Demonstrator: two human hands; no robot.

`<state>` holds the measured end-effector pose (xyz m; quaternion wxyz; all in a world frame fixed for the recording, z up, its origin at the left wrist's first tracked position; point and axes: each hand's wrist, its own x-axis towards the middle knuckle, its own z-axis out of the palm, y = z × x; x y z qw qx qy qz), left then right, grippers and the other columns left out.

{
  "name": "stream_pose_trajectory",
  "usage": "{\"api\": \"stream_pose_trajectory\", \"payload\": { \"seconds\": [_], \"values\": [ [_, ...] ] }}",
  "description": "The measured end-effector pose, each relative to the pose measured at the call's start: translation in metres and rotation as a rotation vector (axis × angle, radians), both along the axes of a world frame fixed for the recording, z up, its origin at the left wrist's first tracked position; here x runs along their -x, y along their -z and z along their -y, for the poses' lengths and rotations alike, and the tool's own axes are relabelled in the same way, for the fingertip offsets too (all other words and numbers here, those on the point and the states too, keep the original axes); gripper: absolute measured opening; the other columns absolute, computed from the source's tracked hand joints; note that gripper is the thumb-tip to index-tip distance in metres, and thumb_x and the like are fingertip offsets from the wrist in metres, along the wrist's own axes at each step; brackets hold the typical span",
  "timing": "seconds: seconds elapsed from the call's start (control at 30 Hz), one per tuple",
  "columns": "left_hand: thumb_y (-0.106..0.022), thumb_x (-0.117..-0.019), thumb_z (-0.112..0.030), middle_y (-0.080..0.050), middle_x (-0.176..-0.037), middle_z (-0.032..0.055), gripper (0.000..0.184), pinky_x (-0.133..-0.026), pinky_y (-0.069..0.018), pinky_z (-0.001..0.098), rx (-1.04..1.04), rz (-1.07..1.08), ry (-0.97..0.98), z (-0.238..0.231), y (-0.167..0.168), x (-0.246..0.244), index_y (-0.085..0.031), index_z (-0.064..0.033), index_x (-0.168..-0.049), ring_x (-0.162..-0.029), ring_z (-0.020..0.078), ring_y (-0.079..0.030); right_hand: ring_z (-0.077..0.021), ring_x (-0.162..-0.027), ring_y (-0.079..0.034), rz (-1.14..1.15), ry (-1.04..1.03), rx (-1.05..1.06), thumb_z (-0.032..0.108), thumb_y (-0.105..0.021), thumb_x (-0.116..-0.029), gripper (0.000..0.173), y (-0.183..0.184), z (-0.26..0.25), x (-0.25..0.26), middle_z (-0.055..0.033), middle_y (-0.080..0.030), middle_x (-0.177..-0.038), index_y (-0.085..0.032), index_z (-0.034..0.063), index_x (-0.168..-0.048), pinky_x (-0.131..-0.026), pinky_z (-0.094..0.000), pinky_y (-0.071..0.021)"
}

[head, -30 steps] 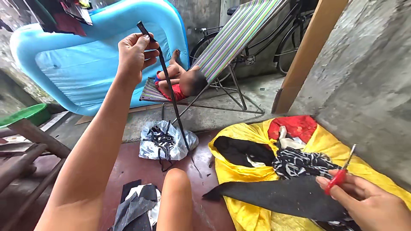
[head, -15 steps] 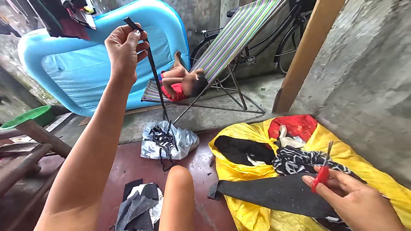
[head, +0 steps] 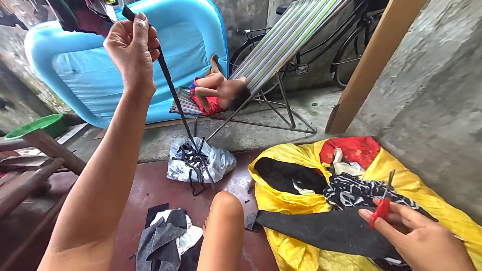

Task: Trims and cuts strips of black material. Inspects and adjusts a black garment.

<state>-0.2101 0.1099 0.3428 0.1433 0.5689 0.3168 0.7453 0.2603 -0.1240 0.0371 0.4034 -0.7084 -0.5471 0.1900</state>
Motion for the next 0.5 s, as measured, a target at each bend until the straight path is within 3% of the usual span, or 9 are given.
{"api": "stream_pose_trajectory", "payload": {
  "seconds": [0.27,0.5],
  "values": [
    [-0.06,-0.1013,-0.013,-0.07,-0.089,0.0057,0.01,-0.073,-0.0614,0.0317,0.133,0.0,-0.059,-0.048,0.032,0.02,-0.059,-0.0027,-0.101,-0.08,0.0158,-0.071,-0.0287,-0.085,-0.07,0.04,-0.015,0.053,0.035,-0.071,-0.0911,0.056,0.008,-0.005,0.003,-0.0187,-0.071,-0.101,-0.061,-0.0029,-0.131,-0.078,-0.0533,-0.0564],
    [-0.057,-0.1041,-0.012,-0.072,-0.097,0.0083,0.009,-0.081,-0.0597,0.031,0.119,0.174,0.133,-0.086,0.004,0.014,-0.057,-0.0034,-0.106,-0.093,0.0169,-0.072,-0.0281,-0.087,-0.07,0.041,-0.025,0.061,0.034,-0.071,-0.0921,0.059,0.003,-0.005,0.005,-0.0206,-0.071,-0.105,-0.058,-0.0049,-0.135,-0.08,-0.0507,-0.0568]
  ]
}}
